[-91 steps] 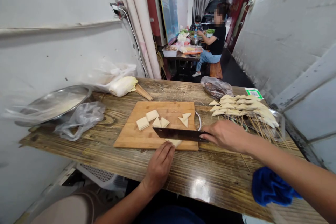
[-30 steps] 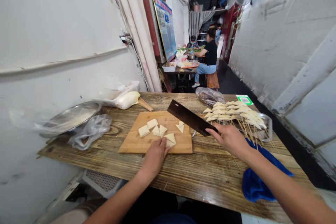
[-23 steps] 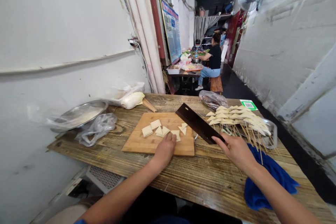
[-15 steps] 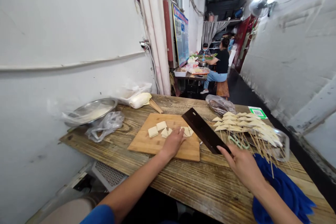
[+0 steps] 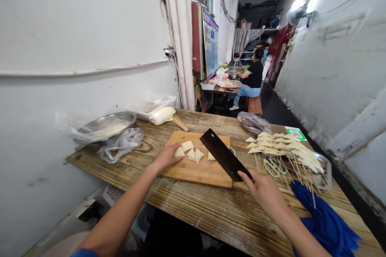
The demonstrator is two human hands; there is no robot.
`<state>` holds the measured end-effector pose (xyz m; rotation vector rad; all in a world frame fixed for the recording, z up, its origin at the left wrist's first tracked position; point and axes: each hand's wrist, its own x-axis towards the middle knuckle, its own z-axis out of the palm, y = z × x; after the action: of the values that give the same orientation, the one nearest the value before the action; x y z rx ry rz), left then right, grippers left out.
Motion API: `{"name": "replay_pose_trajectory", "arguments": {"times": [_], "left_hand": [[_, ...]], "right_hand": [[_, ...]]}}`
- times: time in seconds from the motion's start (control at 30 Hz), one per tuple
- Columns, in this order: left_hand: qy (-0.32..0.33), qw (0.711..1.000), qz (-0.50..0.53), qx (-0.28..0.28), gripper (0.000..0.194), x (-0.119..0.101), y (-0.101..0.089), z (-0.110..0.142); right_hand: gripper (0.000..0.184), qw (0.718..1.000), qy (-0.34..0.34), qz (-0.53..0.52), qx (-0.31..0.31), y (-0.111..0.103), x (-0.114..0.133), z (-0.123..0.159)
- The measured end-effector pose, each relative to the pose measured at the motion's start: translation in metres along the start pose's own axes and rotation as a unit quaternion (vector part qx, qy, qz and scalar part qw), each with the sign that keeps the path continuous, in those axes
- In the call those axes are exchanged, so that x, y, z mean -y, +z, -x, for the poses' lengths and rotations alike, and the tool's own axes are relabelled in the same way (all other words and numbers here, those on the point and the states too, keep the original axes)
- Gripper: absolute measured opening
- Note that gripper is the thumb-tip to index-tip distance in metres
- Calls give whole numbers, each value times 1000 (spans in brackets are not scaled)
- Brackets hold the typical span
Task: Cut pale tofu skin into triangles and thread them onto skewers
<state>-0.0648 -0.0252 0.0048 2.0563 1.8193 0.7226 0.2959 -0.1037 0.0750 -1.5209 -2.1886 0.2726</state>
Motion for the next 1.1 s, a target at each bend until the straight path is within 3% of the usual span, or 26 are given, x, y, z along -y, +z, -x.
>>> {"name": "replay_pose_trajectory", "arguments": {"times": [0.2,0.33,0.53,0.63,0.73,0.8,0.9,1.0,1.1], "left_hand": [[-40,995,-84,-21,50,-21,5,27],[-74,984,-153,-60,57,-40,24,56],[-67,983,-132,-110,59,-68,47,71],[-50,990,-70,-113,69,-60,43,75],[43,997,8,-59,71,-34,30,80],[108,993,38,-19,61,-14,23,81],[163,984,65,-3,41,6,21,76],[190,980,61,-12,31,10,26,69],[177,983,41,-29,28,5,33,66]], "right_hand": [[42,1000,-3,-21,21,6,8,0],[44,999,2,-17,33,12,9,1],[43,999,-5,2,54,19,20,-4],[42,997,-9,21,69,19,29,-6],[42,995,-2,34,92,19,34,-6],[42,994,-4,37,108,20,36,-7],[43,991,-10,50,124,24,37,-8],[44,989,-13,68,134,27,39,-9],[43,987,-19,76,142,29,42,-10]]}}
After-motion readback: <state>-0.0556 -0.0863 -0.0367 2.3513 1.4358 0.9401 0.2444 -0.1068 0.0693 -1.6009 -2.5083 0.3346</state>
